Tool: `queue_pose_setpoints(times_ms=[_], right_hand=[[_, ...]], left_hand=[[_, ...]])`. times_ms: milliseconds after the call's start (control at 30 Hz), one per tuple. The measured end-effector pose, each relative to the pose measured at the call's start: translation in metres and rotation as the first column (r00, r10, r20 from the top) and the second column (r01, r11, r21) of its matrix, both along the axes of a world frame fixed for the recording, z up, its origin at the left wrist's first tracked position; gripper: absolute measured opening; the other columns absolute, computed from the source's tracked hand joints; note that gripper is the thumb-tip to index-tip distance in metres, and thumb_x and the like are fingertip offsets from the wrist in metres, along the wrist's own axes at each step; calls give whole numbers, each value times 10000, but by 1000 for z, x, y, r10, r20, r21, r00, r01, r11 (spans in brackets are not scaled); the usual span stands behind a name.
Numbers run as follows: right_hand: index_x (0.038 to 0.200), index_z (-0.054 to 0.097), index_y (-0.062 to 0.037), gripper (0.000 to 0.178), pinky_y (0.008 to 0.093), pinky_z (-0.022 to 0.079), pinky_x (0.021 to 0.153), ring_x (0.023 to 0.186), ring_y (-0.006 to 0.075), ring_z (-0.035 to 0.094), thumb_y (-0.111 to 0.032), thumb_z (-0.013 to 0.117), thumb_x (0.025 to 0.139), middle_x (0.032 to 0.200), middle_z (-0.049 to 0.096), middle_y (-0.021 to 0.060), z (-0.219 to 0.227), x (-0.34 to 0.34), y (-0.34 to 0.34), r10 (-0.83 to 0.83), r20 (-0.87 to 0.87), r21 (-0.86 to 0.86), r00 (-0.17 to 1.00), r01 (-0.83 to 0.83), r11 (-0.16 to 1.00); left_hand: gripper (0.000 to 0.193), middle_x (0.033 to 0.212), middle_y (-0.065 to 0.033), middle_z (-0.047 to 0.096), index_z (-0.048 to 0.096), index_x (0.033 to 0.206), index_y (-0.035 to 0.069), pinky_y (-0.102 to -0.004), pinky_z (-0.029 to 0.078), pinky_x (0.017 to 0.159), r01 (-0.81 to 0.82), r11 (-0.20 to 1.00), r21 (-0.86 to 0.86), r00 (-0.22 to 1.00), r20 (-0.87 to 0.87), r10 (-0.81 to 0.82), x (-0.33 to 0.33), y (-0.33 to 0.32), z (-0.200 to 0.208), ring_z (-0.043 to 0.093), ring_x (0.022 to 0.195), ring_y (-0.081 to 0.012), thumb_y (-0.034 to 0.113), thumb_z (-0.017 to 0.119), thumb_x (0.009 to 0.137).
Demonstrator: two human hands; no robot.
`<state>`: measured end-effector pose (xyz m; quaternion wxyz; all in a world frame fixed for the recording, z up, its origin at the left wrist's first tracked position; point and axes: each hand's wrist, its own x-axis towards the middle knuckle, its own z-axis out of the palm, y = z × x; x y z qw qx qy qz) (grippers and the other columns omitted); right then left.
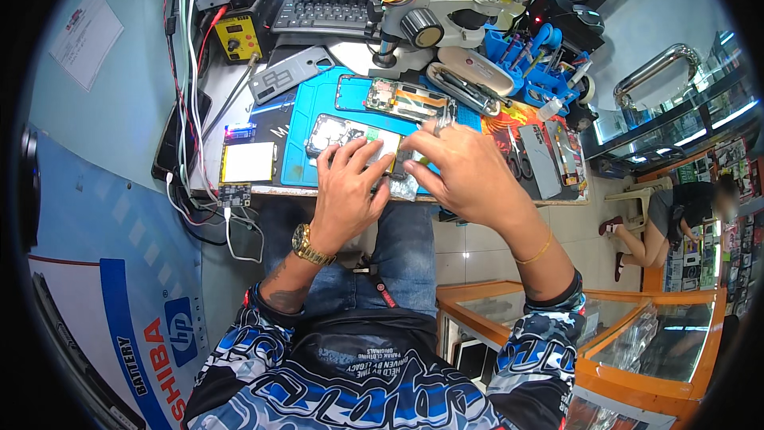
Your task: The person uses a screwdriver to work on a disassembled smartphone, applies adhesive from a tube to a back cover, and handles internal components on a workbench.
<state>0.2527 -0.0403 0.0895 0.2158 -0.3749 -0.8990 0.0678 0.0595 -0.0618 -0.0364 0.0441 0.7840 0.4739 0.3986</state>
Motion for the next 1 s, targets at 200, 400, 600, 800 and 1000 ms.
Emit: queue_pose_setpoints(times_ms=[200,400,600,800,1000], right_hand=[[1051,658,-72,192,441,497,676,808,335,657,-170,724,900,829,646,137,5,2,2,-1,109,23,994,-2,1000],[1093,654,-63,234,409,486,703,810,305,646,-106,740,879,885,651,140,-1,16,8,-67,172,-198,983,102,975],[1059,664,-92,166,451,488,636,718,334,660,-130,717,907,748,654,121,-11,3,3,-76,-18,-42,997,75,996],[1118,676,-80,220,425,485,679,747,327,646,-131,730,911,877,691,152,2,-3,-1,-123,65,-112,990,130,985],[1126,671,-80,231,456,486,716,766,334,650,-166,722,917,863,686,148,-2,5,4,-6,10,-59,1000,6,998]], left_hand=[[404,1303,-89,651,726,1205,119,-530,327,1103,-1,1000,-3,1000,6,1,-1,0,-1,549,1265,-281,129,729,801],[399,1292,-90,654,726,1199,118,-532,331,1101,-7,1000,5,1000,11,7,-1,0,-3,552,1263,-278,129,730,800],[390,1290,-90,656,726,1194,119,-536,331,1102,-4,1000,9,1000,20,4,-1,0,-3,555,1264,-278,129,728,803],[388,1297,-92,656,728,1193,115,-538,332,1102,-11,1000,11,1000,16,11,-1,0,-4,555,1264,-281,131,728,805],[392,1305,-94,653,727,1199,113,-540,324,1112,-6,1000,5,1000,14,6,-1,-1,-4,553,1267,-283,134,727,807]])
